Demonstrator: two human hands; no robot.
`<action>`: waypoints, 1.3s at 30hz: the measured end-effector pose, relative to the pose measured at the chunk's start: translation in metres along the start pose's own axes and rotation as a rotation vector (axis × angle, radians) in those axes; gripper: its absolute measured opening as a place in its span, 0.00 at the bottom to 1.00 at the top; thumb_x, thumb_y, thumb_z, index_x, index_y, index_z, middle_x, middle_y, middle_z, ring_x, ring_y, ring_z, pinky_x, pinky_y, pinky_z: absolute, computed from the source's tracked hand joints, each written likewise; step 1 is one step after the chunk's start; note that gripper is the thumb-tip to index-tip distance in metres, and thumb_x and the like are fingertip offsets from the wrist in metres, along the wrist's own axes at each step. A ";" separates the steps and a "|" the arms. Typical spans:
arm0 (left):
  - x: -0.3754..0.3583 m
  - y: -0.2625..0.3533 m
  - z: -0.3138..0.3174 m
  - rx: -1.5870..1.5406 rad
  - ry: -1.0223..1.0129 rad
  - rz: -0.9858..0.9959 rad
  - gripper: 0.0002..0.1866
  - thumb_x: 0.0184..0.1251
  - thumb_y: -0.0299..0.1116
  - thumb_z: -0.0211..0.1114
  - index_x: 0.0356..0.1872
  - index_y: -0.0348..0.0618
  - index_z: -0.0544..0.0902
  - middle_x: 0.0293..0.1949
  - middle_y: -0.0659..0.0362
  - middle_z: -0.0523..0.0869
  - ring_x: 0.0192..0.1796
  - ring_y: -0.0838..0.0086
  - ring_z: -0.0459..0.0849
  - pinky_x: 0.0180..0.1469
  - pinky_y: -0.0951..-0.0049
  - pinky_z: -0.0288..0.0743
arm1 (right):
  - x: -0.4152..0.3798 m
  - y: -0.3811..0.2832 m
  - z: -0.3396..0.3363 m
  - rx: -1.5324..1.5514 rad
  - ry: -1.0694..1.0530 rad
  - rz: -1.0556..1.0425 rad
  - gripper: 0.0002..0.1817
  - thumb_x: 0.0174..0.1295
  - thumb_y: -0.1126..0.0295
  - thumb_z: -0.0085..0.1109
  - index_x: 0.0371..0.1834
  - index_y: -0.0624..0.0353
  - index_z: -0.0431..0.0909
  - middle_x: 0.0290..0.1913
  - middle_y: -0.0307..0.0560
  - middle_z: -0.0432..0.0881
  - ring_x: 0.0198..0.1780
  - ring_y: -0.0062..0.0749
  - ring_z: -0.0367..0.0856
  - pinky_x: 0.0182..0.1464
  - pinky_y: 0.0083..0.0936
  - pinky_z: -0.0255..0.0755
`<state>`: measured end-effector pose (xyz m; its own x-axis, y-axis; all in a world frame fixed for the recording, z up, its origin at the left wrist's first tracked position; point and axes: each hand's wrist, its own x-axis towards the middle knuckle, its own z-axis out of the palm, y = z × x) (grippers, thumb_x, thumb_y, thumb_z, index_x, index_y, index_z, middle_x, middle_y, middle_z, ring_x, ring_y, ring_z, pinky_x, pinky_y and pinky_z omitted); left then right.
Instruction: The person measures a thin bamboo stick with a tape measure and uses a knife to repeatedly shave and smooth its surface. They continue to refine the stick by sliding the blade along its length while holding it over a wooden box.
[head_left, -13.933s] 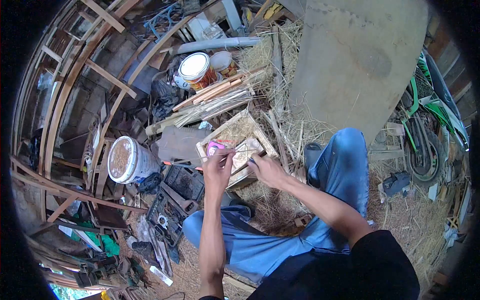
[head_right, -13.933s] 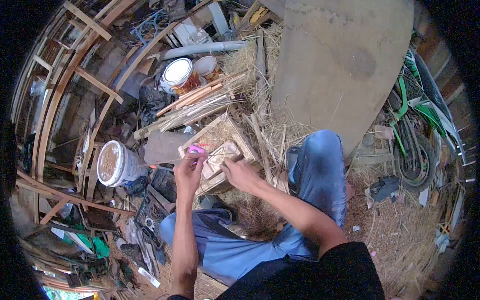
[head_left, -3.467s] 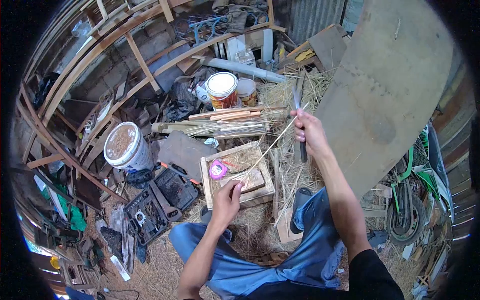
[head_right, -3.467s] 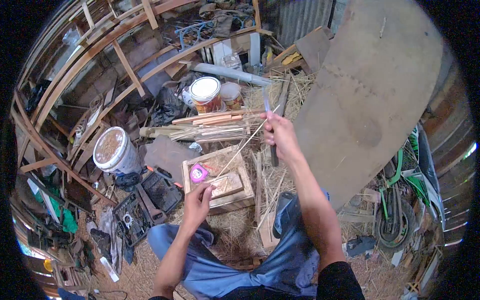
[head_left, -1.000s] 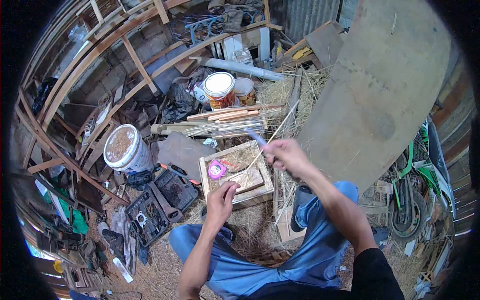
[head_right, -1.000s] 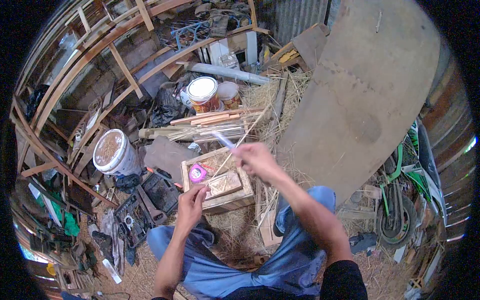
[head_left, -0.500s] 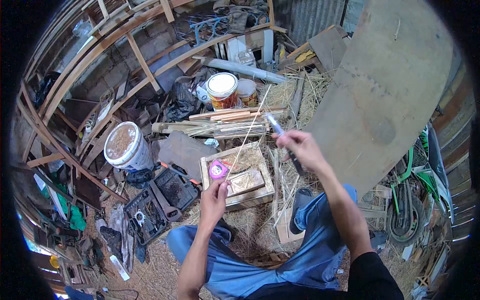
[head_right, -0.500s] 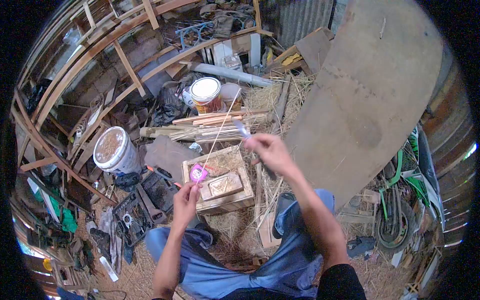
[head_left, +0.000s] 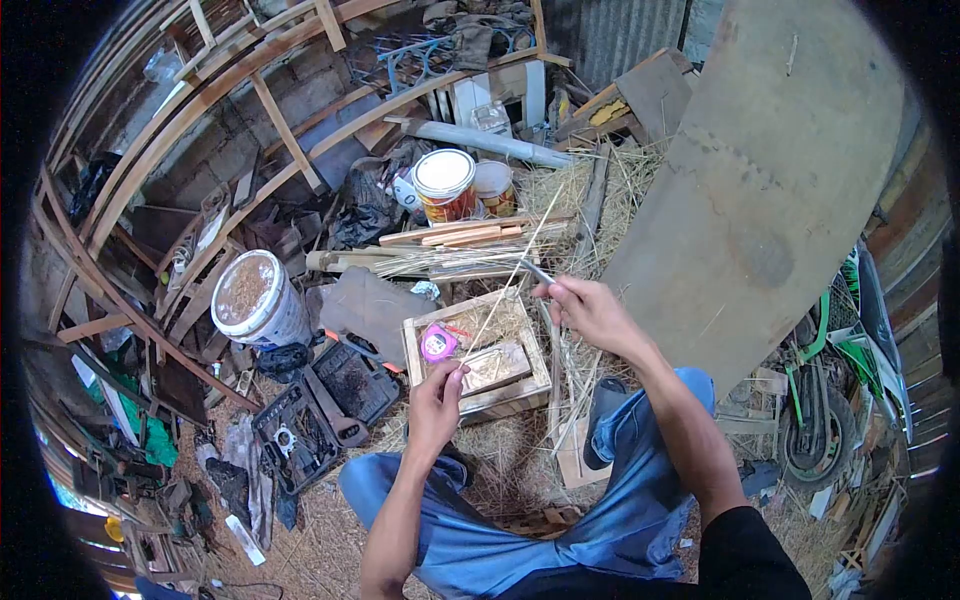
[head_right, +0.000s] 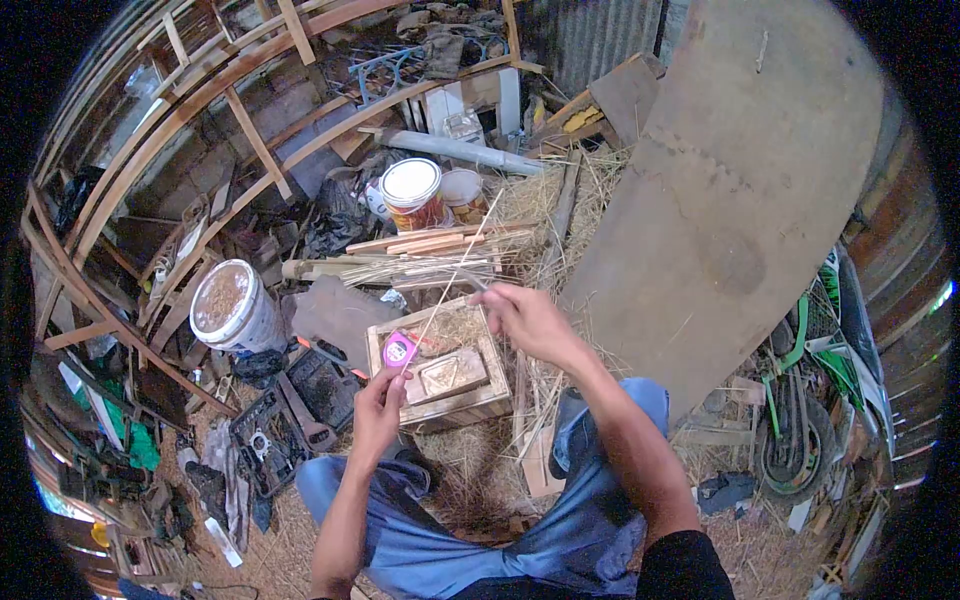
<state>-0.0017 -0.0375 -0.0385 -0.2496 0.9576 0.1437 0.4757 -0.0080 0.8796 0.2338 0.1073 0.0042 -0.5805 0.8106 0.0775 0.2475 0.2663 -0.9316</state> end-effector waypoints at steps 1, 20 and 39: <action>-0.001 0.003 0.000 0.001 -0.007 0.007 0.09 0.71 0.31 0.55 0.42 0.38 0.81 0.19 0.62 0.73 0.24 0.82 0.70 0.28 0.77 0.66 | -0.001 -0.006 0.000 -0.001 0.003 0.002 0.17 0.73 0.62 0.42 0.60 0.55 0.67 0.25 0.41 0.76 0.20 0.24 0.71 0.23 0.24 0.65; -0.004 0.006 -0.013 -0.028 -0.158 0.068 0.10 0.69 0.32 0.57 0.36 0.34 0.81 0.26 0.62 0.80 0.29 0.84 0.73 0.34 0.79 0.69 | -0.004 -0.014 -0.040 0.626 0.088 0.356 0.17 0.68 0.63 0.54 0.43 0.71 0.75 0.23 0.34 0.71 0.16 0.09 0.57 0.15 0.09 0.49; 0.000 -0.003 -0.008 -0.235 -0.299 -0.073 0.11 0.73 0.34 0.53 0.45 0.38 0.78 0.22 0.67 0.72 0.25 0.86 0.66 0.26 0.81 0.61 | 0.002 -0.018 0.008 0.616 -0.117 0.196 0.12 0.70 0.58 0.51 0.47 0.52 0.66 0.23 0.35 0.71 0.16 0.10 0.56 0.17 0.10 0.48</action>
<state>-0.0096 -0.0395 -0.0375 -0.0021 0.9995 -0.0309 0.2510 0.0304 0.9675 0.2219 0.0999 0.0184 -0.6590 0.7423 -0.1213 -0.1119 -0.2563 -0.9601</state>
